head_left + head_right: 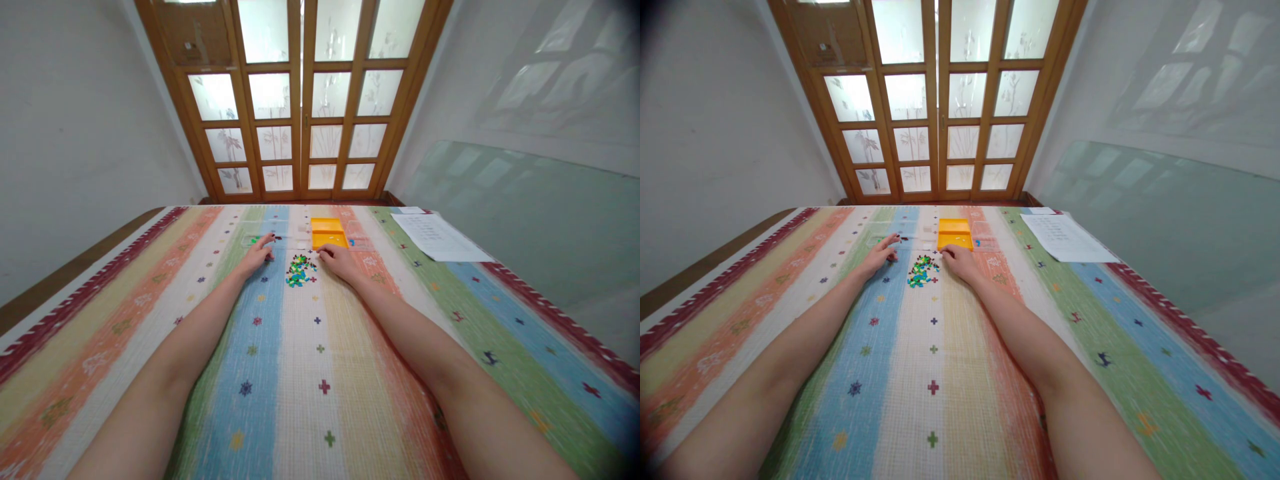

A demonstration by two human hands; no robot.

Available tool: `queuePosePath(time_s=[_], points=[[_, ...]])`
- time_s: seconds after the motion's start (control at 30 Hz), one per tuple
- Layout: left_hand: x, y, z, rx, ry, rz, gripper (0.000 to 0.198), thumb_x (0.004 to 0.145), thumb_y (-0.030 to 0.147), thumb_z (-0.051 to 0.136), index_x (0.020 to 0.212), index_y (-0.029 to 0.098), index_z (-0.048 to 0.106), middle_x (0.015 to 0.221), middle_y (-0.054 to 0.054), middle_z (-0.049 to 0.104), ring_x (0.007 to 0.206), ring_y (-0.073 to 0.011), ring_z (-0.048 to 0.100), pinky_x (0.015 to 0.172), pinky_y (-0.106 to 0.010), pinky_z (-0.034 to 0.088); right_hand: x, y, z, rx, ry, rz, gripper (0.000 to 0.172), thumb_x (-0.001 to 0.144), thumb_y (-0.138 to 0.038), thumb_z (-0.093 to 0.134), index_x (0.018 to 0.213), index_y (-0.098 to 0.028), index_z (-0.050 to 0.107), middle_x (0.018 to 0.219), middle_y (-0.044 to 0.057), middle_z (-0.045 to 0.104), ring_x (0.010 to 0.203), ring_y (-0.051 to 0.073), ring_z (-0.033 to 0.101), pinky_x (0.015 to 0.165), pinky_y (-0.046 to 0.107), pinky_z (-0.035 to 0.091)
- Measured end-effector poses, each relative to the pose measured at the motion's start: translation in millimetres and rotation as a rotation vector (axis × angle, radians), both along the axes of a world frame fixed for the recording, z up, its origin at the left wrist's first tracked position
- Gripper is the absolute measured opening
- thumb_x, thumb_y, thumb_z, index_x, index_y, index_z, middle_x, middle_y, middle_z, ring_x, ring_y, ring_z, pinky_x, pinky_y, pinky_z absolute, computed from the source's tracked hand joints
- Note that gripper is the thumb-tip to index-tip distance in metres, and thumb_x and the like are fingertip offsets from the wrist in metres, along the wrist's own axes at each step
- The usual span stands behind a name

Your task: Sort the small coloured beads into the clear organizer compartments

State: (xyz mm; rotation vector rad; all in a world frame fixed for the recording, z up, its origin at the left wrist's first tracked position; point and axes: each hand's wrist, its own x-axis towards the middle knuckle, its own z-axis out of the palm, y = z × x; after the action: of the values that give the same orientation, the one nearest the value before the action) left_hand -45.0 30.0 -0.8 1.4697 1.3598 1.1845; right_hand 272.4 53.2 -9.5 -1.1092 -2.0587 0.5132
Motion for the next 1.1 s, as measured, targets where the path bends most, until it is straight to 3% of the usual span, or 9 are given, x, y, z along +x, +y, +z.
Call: queuePosePath(time_s=[0.1, 0.3, 0.43, 0.6, 0.8, 1.1], points=[[-1, -1, 1.1, -0.011, 0.009, -0.02, 0.07, 0.086, 0.024, 0.058, 0.155, 0.026, 0.049, 0.153, -0.012, 0.057, 0.066, -0.0065, 0.062, 0.068, -0.024, 0.053, -1, -3, 2.5, -0.009, -0.02, -0.011, 0.021, 0.097, -0.017, 0.058, 0.105, -0.021, 0.077, 0.106, 0.004, 0.078, 0.097, 0.021, 0.069, 0.09, 0.031, 0.051], [6, -7, 1.5, 0.116, 0.221, -0.017, 0.043, 0.09, 0.027, 0.06, 0.132, 0.023, 0.068, 0.133, -0.007, 0.07, 0.068, -0.0118, 0.063, 0.068, -0.027, 0.052, -3, -11, 7.4, 0.075, -0.157, 0.039, 0.021, 0.1, -0.018, 0.058, 0.11, -0.019, 0.077, 0.113, 0.008, 0.075, 0.104, 0.022, 0.067, 0.094, 0.032, 0.05], [13, -9, -1.7, 0.251, 0.417, 0.004, 0.035, 0.091, 0.023, 0.058, 0.124, 0.021, 0.072, 0.117, -0.006, 0.074, 0.079, -0.0174, 0.064, 0.082, -0.032, 0.053, -12, -18, 11.0, 0.213, -0.238, 0.156, 0.024, 0.103, -0.023, 0.058, 0.119, -0.019, 0.075, 0.12, 0.011, 0.071, 0.115, 0.025, 0.061, 0.104, 0.038, 0.047], [20, -13, -2.5, 0.381, 0.564, -0.1, 0.033, 0.093, 0.021, 0.055, 0.121, 0.02, 0.073, 0.117, -0.008, 0.071, 0.097, -0.0217, 0.065, 0.098, -0.036, 0.051, -28, -23, 9.5, 0.27, -0.281, 0.363, 0.034, 0.107, -0.024, 0.051, 0.136, -0.02, 0.068, 0.133, 0.011, 0.068, 0.126, 0.025, 0.058, 0.113, 0.04, 0.043], [24, -19, 0.0, 0.382, 0.61, -0.147, 0.031, 0.095, 0.022, 0.053, 0.119, 0.023, 0.073, 0.121, -0.007, 0.07, 0.112, -0.024, 0.064, 0.104, -0.038, 0.049, -25, -21, 6.2, 0.246, -0.312, 0.289, 0.032, 0.107, -0.024, 0.051, 0.13, -0.019, 0.072, 0.129, 0.012, 0.07, 0.122, 0.025, 0.061, 0.111, 0.04, 0.044], [27, -21, 0.8, 0.385, 0.609, -0.16, 0.032, 0.094, 0.021, 0.053, 0.118, 0.022, 0.074, 0.122, -0.007, 0.071, 0.112, -0.0237, 0.065, 0.106, -0.039, 0.049, -26, -21, 5.1, 0.256, -0.357, 0.203, 0.028, 0.106, -0.024, 0.054, 0.124, -0.02, 0.075, 0.124, 0.013, 0.07, 0.118, 0.025, 0.061, 0.109, 0.039, 0.045]])
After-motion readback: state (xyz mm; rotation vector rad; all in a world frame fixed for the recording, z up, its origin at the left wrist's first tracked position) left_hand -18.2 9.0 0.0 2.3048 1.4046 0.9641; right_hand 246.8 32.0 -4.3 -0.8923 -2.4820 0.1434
